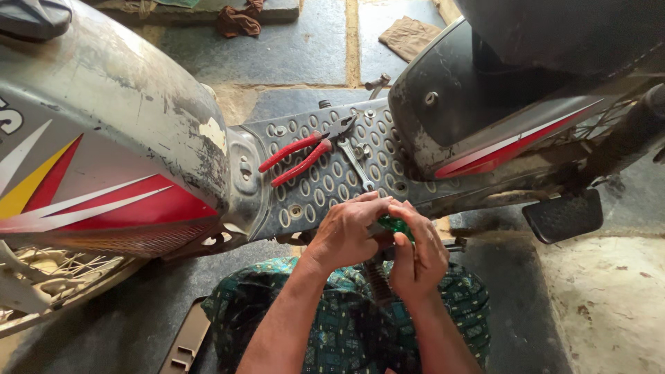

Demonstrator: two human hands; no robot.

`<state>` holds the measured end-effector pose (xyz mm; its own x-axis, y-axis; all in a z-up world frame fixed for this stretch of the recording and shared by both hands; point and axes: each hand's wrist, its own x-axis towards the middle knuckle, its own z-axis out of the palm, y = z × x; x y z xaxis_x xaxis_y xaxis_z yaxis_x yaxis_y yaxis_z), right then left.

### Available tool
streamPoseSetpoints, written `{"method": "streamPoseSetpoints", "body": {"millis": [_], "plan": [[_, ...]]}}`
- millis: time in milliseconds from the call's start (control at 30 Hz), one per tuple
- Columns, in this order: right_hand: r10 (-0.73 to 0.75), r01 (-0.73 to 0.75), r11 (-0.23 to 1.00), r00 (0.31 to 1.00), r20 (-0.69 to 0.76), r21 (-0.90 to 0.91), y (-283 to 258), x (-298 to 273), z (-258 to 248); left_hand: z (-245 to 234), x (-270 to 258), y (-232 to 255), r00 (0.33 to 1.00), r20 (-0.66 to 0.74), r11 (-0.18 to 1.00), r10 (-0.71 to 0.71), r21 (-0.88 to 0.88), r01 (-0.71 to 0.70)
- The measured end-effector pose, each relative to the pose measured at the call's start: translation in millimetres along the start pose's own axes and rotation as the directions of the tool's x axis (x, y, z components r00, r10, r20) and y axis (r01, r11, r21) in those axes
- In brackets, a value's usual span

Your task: The person uses a screwdriver to work on a wire and internal component of a motorcycle by hand.

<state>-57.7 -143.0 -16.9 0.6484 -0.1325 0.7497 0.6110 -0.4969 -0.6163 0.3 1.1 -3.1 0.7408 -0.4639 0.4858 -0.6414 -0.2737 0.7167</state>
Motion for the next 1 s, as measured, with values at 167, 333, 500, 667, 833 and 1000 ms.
{"method": "streamPoseSetpoints", "body": {"millis": [167, 333, 500, 667, 833, 1000], "plan": [[-0.041, 0.043, 0.996, 0.999, -0.031, 0.072, 6.6, -0.2, -0.9, 3.7, 0.9, -2.3, 1.0, -0.02, 1.0, 0.016, 0.022, -0.015], [-0.005, 0.016, 0.992, 0.996, -0.088, 0.125, 16.3, -4.9, 1.5, 8.4, -3.6, -9.8, 0.997, -0.032, 0.997, 0.068, 0.047, -0.066], [0.035, -0.03, 0.997, 0.997, -0.07, 0.076, 9.6, -6.5, 0.7, 13.7, -4.8, -17.5, 0.991, -0.042, 0.988, 0.128, 0.089, -0.124], [0.003, -0.001, 0.998, 0.999, -0.037, 0.063, 5.3, -9.0, -6.4, 14.3, -6.7, -20.5, 0.993, -0.029, 0.987, 0.116, 0.117, -0.112], [-0.054, 0.057, 0.995, 0.998, -0.045, 0.084, 14.3, -15.6, -6.0, 9.2, -4.4, -12.5, 0.999, -0.027, 0.998, 0.022, 0.067, -0.02], [-0.079, 0.09, 0.989, 0.993, -0.092, 0.117, 19.0, -14.7, -1.5, 4.5, -2.9, -4.7, 0.996, -0.037, 0.996, -0.076, -0.057, 0.073]]}}
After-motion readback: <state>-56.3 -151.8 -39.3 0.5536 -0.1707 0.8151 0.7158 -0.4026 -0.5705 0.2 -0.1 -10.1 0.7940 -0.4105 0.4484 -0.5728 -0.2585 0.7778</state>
